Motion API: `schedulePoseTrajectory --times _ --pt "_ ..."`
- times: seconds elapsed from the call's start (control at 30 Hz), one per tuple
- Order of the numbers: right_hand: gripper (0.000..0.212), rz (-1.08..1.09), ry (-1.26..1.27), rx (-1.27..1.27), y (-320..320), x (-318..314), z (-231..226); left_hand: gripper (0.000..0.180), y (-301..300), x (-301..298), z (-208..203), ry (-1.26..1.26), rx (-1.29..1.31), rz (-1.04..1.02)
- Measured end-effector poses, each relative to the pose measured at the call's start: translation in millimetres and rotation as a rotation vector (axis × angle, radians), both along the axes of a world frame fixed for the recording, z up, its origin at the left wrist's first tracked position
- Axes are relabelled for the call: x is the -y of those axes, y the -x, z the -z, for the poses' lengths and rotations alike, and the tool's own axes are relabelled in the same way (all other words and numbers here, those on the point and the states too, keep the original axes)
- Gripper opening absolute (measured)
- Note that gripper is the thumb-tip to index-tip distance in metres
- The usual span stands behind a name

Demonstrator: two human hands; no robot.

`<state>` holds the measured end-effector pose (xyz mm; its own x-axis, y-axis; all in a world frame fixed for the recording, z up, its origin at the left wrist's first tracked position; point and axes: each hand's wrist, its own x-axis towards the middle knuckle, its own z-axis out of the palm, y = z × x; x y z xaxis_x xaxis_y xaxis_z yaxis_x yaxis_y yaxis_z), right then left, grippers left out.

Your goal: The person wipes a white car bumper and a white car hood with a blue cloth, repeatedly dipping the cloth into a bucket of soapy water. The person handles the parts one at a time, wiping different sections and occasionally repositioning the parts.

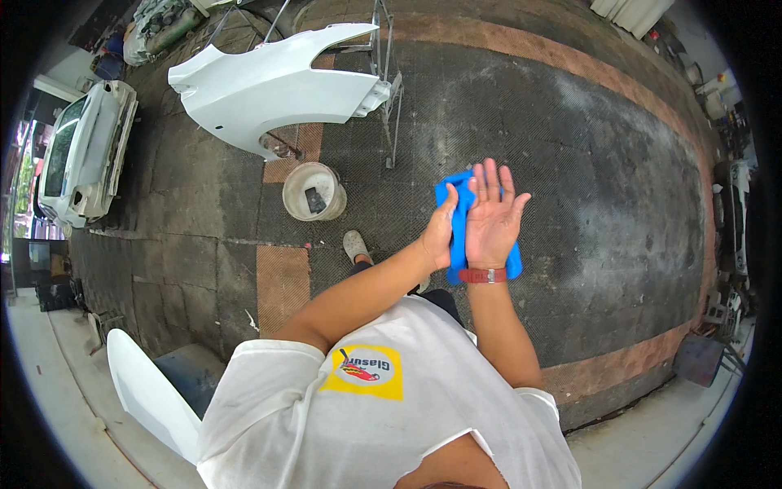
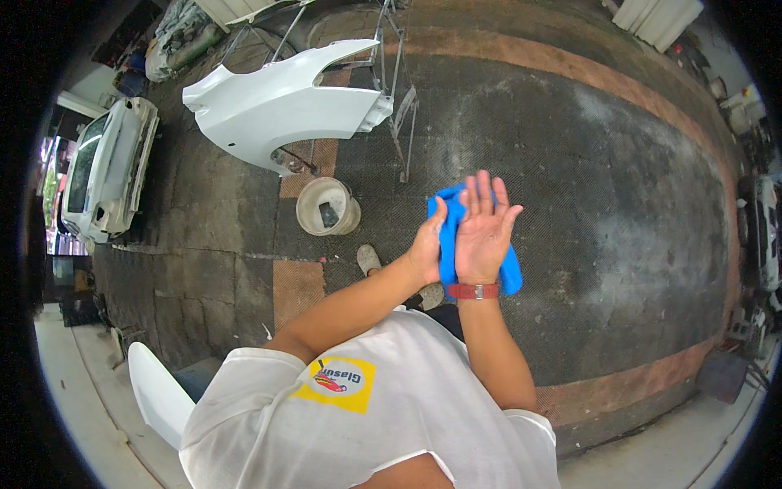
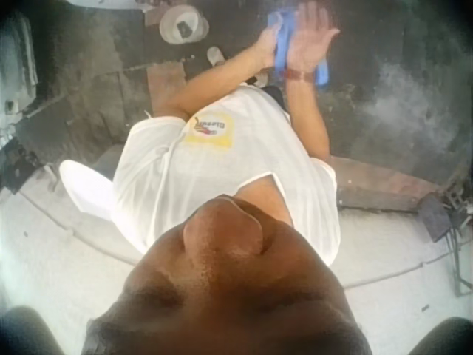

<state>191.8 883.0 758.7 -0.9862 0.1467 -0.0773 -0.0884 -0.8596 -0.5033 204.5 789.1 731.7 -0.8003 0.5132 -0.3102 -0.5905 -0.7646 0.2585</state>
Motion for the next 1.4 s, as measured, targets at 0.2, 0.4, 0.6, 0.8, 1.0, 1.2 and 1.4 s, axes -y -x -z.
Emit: schedulePoseTrajectory --times 0.2,0.4,0.6,0.8,1.0,1.2,1.4 --pt "0.084 -0.506 0.079 -0.084 -15.3 -62.4 4.0 0.085 36.0 23.2 -37.6 -0.061 -0.126 -0.167" --pt "0.064 0.255 -1.716 0.039 -5.2 -74.5 80.3 0.088 10.2 -5.9 -20.4 0.605 -0.543 0.114" --pt "0.058 -0.204 -1.489 -0.003 -10.7 -58.2 114.3 0.054 -12.2 -31.7 9.2 1.420 -0.772 -0.058" --pt "0.052 -0.626 -1.353 0.122 -2.9 -39.3 34.7 0.040 16.7 -27.0 28.0 0.917 -0.163 -0.318" --pt "0.069 -0.570 -1.222 -0.322 7.9 24.7 32.6 0.076 80.2 38.2 29.2 0.531 0.425 -0.404" --pt "0.082 -0.898 -2.059 -0.531 74.9 10.1 88.0 0.090 127.3 115.5 86.1 0.113 0.428 -0.647" --pt "0.077 -1.051 -1.805 0.309 105.4 -108.2 173.9 0.095 191.4 212.6 173.8 0.258 0.486 -0.954"
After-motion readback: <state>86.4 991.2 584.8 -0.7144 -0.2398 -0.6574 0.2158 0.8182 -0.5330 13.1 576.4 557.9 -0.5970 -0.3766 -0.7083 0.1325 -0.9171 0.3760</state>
